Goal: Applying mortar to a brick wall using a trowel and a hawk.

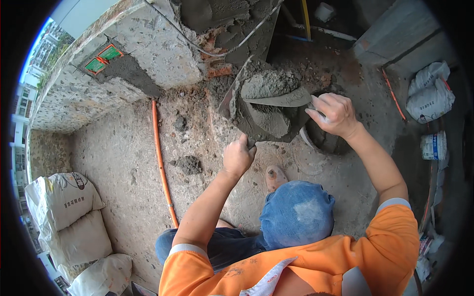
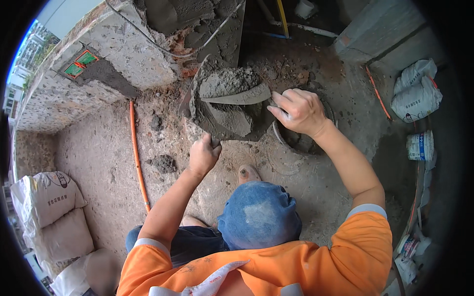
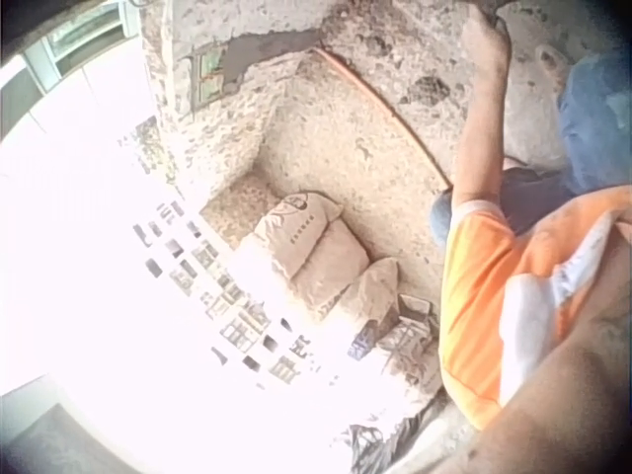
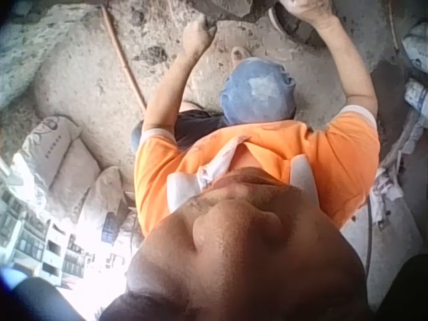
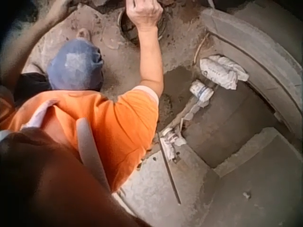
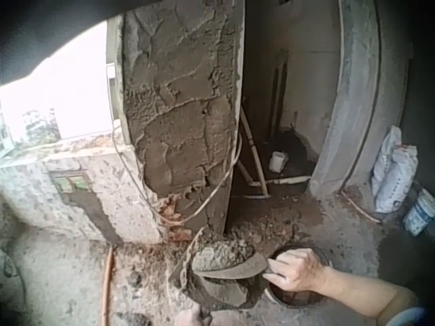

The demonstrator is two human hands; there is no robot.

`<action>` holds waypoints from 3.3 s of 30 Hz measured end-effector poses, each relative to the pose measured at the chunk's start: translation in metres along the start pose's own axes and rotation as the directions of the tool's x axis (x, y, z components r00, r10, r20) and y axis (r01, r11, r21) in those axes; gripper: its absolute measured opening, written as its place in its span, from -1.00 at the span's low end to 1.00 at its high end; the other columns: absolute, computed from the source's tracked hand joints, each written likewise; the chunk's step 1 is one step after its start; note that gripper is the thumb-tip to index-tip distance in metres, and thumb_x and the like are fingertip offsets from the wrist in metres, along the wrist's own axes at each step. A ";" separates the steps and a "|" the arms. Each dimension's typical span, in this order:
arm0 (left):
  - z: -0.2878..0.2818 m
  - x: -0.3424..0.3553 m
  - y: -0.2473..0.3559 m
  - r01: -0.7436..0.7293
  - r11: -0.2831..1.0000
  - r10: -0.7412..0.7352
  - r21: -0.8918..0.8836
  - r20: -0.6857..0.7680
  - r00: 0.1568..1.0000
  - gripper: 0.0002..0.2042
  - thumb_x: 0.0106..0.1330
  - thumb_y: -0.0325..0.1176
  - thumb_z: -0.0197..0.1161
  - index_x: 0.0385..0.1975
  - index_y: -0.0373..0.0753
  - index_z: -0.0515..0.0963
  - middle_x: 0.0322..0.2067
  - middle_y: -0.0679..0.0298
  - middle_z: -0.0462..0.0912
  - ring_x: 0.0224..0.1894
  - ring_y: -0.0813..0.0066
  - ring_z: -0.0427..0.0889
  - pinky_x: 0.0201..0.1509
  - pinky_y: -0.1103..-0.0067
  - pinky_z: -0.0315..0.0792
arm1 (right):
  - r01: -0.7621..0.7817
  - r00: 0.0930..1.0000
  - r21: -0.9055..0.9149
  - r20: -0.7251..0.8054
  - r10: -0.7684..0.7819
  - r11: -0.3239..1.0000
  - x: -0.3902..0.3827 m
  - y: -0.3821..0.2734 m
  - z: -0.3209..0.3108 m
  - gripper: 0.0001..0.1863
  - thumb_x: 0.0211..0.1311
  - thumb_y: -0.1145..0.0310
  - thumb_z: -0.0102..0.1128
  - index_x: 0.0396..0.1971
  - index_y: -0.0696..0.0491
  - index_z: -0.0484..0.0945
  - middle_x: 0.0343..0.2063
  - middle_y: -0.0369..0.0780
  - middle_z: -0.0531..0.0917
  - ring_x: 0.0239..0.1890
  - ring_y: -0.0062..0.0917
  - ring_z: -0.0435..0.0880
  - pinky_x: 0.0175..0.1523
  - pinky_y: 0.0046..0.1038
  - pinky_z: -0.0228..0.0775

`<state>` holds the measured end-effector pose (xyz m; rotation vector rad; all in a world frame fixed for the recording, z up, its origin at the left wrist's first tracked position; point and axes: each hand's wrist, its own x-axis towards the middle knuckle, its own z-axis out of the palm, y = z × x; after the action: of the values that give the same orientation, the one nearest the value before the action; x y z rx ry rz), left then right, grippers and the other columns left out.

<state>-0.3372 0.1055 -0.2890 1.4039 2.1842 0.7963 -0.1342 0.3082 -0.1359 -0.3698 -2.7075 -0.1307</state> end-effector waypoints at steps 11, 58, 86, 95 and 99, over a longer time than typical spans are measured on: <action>0.117 -0.024 -0.086 0.573 0.739 -0.472 -0.355 0.333 0.816 -0.78 0.11 -0.32 0.24 -0.43 -0.37 0.47 -0.58 0.20 0.55 -0.60 0.38 0.57 -0.50 0.39 0.48 | -0.019 0.930 0.028 -0.367 0.028 0.999 0.008 0.005 0.040 -0.67 -0.36 0.46 0.41 -0.43 0.05 0.59 -0.37 -0.25 0.57 -0.38 -0.33 0.61 -0.29 -0.34 0.47; -0.159 0.049 0.168 -0.603 0.184 -0.009 -0.776 -0.615 0.789 -0.23 0.18 -0.61 0.07 0.35 -0.47 -0.23 0.28 -0.27 0.08 0.11 0.06 0.50 0.07 0.42 0.46 | -0.314 0.859 0.233 0.483 0.170 0.920 0.287 0.057 0.104 -0.69 0.00 0.14 0.17 -0.36 0.05 0.64 -0.44 -0.09 0.66 -0.34 -0.21 0.62 -0.17 -0.24 0.43; -0.158 0.052 0.162 -0.630 0.060 0.109 -0.774 -0.622 0.775 -0.18 0.19 -0.60 0.07 0.37 -0.40 -0.32 0.34 -0.26 -0.07 0.25 0.03 0.35 0.29 0.30 0.28 | -0.406 0.908 0.320 0.036 0.417 0.856 0.248 0.029 0.077 -0.57 0.16 0.01 0.19 -0.15 0.04 0.65 -0.24 -0.06 0.70 -0.13 -0.20 0.68 -0.04 -0.31 0.49; -0.154 0.049 0.169 -0.607 0.136 0.088 -0.783 -0.600 0.795 -0.15 0.14 -0.64 0.08 0.39 -0.34 -0.29 0.34 -0.30 -0.10 0.25 -0.07 0.31 0.29 0.27 0.28 | -0.309 0.940 0.025 0.161 0.302 0.951 0.201 -0.029 0.188 -0.60 0.19 -0.02 0.17 -0.12 -0.07 0.64 -0.34 -0.08 0.67 -0.24 -0.13 0.67 -0.13 -0.15 0.49; -0.155 0.050 0.169 -0.608 0.119 0.099 -0.785 -0.600 0.794 -0.15 0.14 -0.63 0.08 0.39 -0.33 -0.30 0.34 -0.32 -0.12 0.26 -0.10 0.30 0.28 0.24 0.28 | -0.350 0.933 0.073 0.110 0.342 0.934 0.213 -0.018 0.172 -0.57 0.19 -0.04 0.16 -0.09 -0.07 0.63 -0.28 -0.07 0.68 -0.19 -0.12 0.66 -0.10 -0.14 0.47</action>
<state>-0.3395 0.1700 -0.0632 1.0097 0.8463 2.3293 -0.3927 0.3661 -0.2074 -0.8369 -2.6786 0.1145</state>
